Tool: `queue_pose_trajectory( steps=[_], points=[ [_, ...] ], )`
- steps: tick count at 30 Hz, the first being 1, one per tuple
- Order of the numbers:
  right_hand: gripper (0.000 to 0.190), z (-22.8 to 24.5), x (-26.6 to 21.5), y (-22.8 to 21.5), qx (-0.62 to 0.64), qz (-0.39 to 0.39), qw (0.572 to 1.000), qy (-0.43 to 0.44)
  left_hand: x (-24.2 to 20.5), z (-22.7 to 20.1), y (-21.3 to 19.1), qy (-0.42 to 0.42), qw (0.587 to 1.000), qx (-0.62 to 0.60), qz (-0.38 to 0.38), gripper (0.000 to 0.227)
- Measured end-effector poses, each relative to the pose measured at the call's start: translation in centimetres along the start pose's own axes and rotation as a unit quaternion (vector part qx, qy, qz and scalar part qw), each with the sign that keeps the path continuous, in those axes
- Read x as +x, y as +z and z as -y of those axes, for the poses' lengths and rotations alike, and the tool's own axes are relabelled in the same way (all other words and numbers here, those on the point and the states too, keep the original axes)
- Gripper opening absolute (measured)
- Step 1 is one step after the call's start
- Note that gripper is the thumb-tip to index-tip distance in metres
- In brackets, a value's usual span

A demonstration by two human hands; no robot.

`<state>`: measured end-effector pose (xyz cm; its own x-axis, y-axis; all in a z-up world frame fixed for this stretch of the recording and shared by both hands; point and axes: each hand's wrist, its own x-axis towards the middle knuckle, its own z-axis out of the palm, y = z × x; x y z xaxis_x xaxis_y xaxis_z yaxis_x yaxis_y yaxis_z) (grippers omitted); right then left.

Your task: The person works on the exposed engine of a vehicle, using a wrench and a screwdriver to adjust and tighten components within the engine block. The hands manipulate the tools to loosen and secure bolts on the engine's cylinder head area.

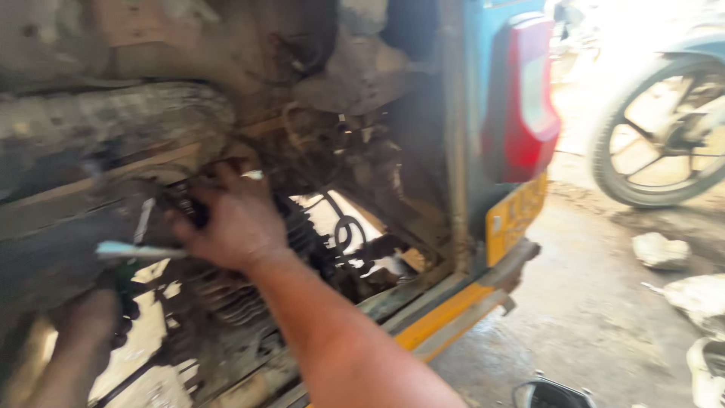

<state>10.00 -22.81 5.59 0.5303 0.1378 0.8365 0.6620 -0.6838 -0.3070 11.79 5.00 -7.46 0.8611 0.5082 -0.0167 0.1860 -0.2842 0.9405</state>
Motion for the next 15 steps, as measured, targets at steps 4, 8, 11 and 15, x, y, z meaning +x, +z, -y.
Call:
queue_pose_trajectory(
  steps=[4, 8, 11, 15],
  points=[
    [0.054, -0.1, 0.1, -0.1, -0.013, 0.013, 1.0, 0.003, -7.5, -2.3, -1.0, 0.167, 0.972, 0.151, -0.069, 0.046],
    [0.063, -0.3, 0.7, -0.2, -0.004, 0.057, 0.998, 0.011, -13.8, -4.7, -1.3, 0.244, 0.933, 0.244, -0.102, 0.055],
    [0.056, -0.1, 0.7, -0.7, -0.048, 0.042, 0.998, -0.004, -17.0, -7.5, -1.4, 0.232, 0.929, 0.279, -0.077, 0.059],
    [0.049, 0.1, 0.8, -1.0, -0.017, 0.04, 0.999, -0.004, -18.5, -10.3, -0.8, 0.487, 0.823, 0.277, -0.088, 0.05]
  ],
)
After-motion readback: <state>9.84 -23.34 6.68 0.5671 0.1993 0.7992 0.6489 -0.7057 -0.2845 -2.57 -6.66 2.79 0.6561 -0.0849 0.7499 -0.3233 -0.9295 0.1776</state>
